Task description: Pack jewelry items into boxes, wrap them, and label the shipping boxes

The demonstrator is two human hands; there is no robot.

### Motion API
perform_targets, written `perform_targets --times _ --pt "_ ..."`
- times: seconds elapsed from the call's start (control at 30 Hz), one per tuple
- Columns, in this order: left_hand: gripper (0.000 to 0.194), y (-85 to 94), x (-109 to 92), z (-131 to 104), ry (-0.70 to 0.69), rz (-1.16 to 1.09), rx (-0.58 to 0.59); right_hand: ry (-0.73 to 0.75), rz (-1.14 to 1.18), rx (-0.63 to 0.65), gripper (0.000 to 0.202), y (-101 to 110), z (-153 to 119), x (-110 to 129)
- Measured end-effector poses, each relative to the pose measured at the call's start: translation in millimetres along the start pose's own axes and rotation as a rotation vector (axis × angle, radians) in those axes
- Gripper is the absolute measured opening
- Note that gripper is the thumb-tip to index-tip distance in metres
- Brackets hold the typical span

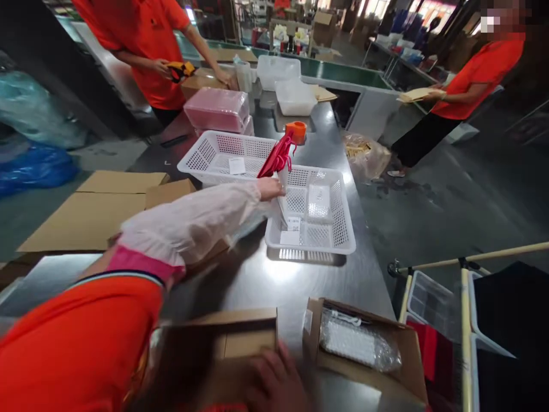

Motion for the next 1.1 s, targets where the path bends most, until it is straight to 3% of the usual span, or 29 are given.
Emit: perform_targets --times 0.1,0.2,0.27,0.33,0.43,0.53,0.6,0.8,0.9,1.0,1.1 --pt "0.030 49.6 -16 -56 0.072 -0.036 -0.039 -0.226 0.121 0.084 0.034 21 5 4" --pt "0.035 111.6 -41 -130 0.041 -0.261 -0.096 -0.226 0.211 0.101 0.022 35 12 6" --pt "0.039 141.6 -65 -176 -0.033 -0.469 0.045 -0.192 0.198 0.080 0.004 39 15 8" --pt "0.035 151.4 -93 -210 -0.026 -0.610 0.255 -0.177 0.165 0.031 0.009 41 17 10" --pt "0.019 133.1 -133 -237 0.065 -0.587 0.463 -0.161 0.143 -0.054 0.010 41 16 16" --pt "0.019 107.8 -164 -246 0.137 -0.479 0.466 -0.192 0.119 -0.109 0.013 42 9 23" --pt "0.023 101.5 -178 -251 0.173 -0.469 0.443 -0.228 0.099 -0.128 0.016 43 2 28" --pt "0.023 115.2 -193 -269 0.199 -0.332 0.375 -0.228 0.064 -0.088 0.019 45 -4 38" --pt "0.020 111.5 -197 -269 0.172 -0.243 0.397 -0.249 0.057 -0.069 0.018 47 1 38" --pt "0.019 88.7 -204 -259 0.107 -0.196 0.442 -0.212 0.076 -0.038 0.019 47 7 37" --pt "0.017 47.9 -213 -245 0.047 -0.205 0.474 -0.180 0.087 -0.035 0.019 44 9 39"
Point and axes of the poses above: each hand's wrist, its own z-axis towards the middle knuckle, its own y-axis out of the back of the hand, x = y × z, the point moved 1 cm from there along z, towards the middle knuckle, and after that the axes turned 2 degrees about x, right-handed, at the moved point
